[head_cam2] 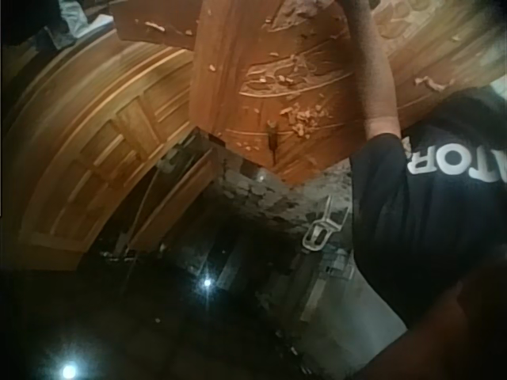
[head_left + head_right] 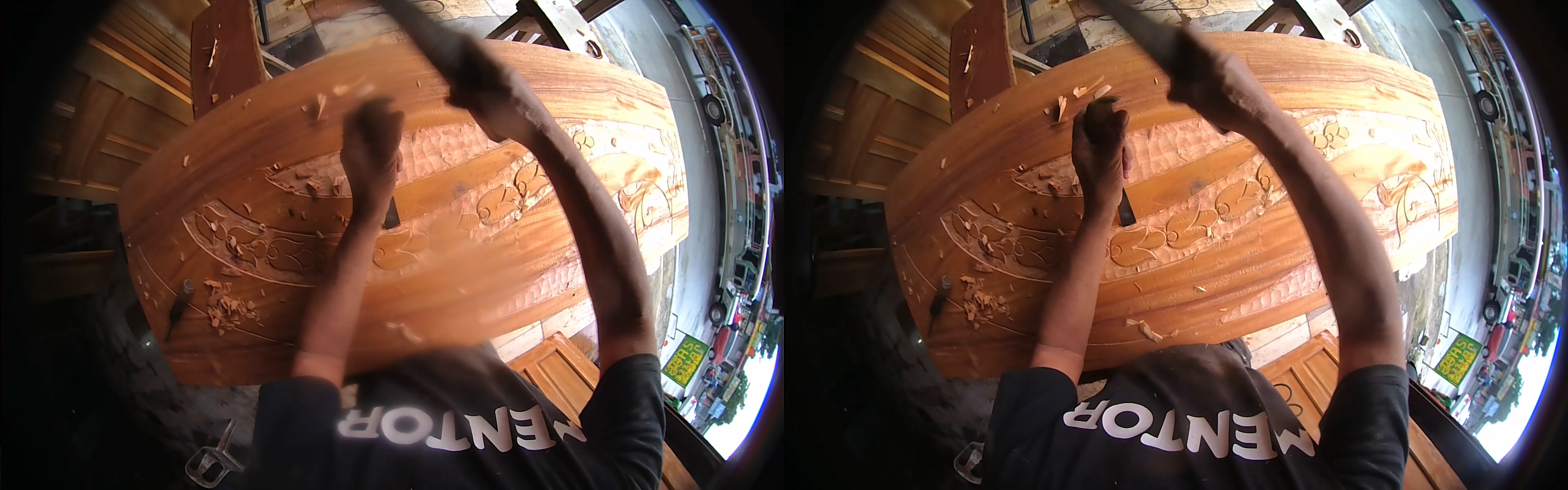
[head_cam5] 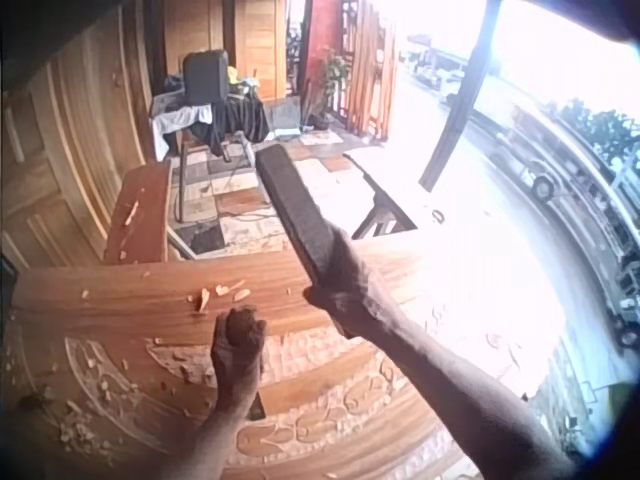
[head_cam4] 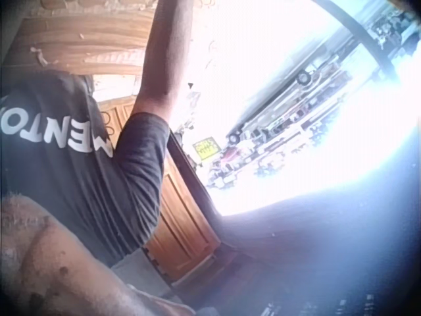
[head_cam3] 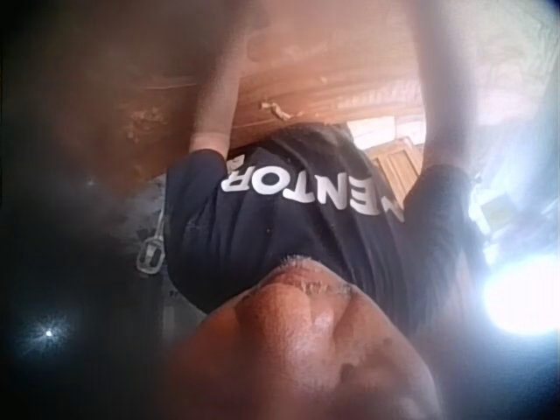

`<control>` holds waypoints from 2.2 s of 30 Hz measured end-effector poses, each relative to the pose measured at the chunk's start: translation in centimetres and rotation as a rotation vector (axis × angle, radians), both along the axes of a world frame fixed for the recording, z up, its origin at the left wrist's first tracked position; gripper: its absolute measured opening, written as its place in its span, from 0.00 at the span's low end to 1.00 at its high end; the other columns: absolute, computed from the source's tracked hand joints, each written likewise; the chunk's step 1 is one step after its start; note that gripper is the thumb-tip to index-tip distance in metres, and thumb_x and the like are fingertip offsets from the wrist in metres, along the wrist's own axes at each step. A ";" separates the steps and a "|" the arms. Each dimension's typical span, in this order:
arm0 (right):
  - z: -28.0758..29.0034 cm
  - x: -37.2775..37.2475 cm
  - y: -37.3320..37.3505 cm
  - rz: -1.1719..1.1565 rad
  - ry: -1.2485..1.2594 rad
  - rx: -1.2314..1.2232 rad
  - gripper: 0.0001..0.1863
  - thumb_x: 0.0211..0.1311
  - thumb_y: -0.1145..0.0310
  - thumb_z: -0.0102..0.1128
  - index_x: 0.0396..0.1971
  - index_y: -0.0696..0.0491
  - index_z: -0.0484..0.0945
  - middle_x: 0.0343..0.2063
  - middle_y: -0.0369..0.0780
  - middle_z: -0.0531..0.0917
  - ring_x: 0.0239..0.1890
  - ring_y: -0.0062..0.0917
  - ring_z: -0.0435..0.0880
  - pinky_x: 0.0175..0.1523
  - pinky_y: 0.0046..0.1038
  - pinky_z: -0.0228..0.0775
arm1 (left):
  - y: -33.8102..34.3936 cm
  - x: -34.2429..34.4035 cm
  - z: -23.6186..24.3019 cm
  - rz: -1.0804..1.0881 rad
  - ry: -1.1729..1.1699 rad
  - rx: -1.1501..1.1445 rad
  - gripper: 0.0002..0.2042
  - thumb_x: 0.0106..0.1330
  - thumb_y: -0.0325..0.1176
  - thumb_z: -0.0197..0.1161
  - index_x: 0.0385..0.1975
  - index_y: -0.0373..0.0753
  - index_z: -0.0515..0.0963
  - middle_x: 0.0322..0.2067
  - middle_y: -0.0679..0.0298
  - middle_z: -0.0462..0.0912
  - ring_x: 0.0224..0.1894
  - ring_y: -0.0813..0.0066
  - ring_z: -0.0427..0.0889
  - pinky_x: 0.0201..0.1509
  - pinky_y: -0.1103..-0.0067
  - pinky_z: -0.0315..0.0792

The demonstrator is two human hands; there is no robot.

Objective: The person carves a decorative floral pattern into a wooden panel using a chisel and a wooden mallet.

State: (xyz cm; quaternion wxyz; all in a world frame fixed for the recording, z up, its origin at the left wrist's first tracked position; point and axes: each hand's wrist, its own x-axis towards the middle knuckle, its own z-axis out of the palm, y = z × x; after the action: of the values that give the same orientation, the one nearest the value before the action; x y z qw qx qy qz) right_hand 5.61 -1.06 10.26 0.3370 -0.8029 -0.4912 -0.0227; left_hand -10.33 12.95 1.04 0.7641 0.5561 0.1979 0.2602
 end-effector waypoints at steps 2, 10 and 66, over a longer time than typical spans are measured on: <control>2.4 -0.4 -0.6 0.101 0.046 -0.518 0.49 0.51 0.74 0.74 0.75 0.36 0.65 0.55 0.43 0.88 0.55 0.38 0.88 0.59 0.42 0.81 | -0.1 -0.4 0.0 -0.006 -0.004 -0.022 0.14 0.73 0.35 0.71 0.53 0.40 0.78 0.31 0.71 0.80 0.17 0.89 0.68 0.18 0.85 0.63; 1.2 -0.6 -0.8 0.151 0.052 -0.394 0.46 0.53 0.74 0.71 0.75 0.39 0.66 0.50 0.45 0.88 0.47 0.40 0.90 0.50 0.40 0.84 | -0.1 -0.4 -0.5 0.009 -0.074 -0.010 0.14 0.75 0.34 0.70 0.54 0.40 0.78 0.30 0.71 0.79 0.16 0.90 0.66 0.17 0.85 0.60; 1.9 0.7 7.6 0.349 -0.115 -0.426 0.40 0.56 0.63 0.75 0.71 0.36 0.71 0.51 0.45 0.89 0.54 0.41 0.89 0.56 0.43 0.82 | 3.8 -3.7 -0.9 0.187 -0.021 -0.022 0.13 0.77 0.38 0.66 0.52 0.41 0.73 0.21 0.72 0.70 0.12 0.86 0.63 0.12 0.83 0.56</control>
State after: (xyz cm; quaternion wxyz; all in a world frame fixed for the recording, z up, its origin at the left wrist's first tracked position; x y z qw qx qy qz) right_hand 6.29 6.57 12.13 0.1310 -0.7563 -0.6341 0.0942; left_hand -14.04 16.79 0.13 0.7444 0.5243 0.2438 0.3339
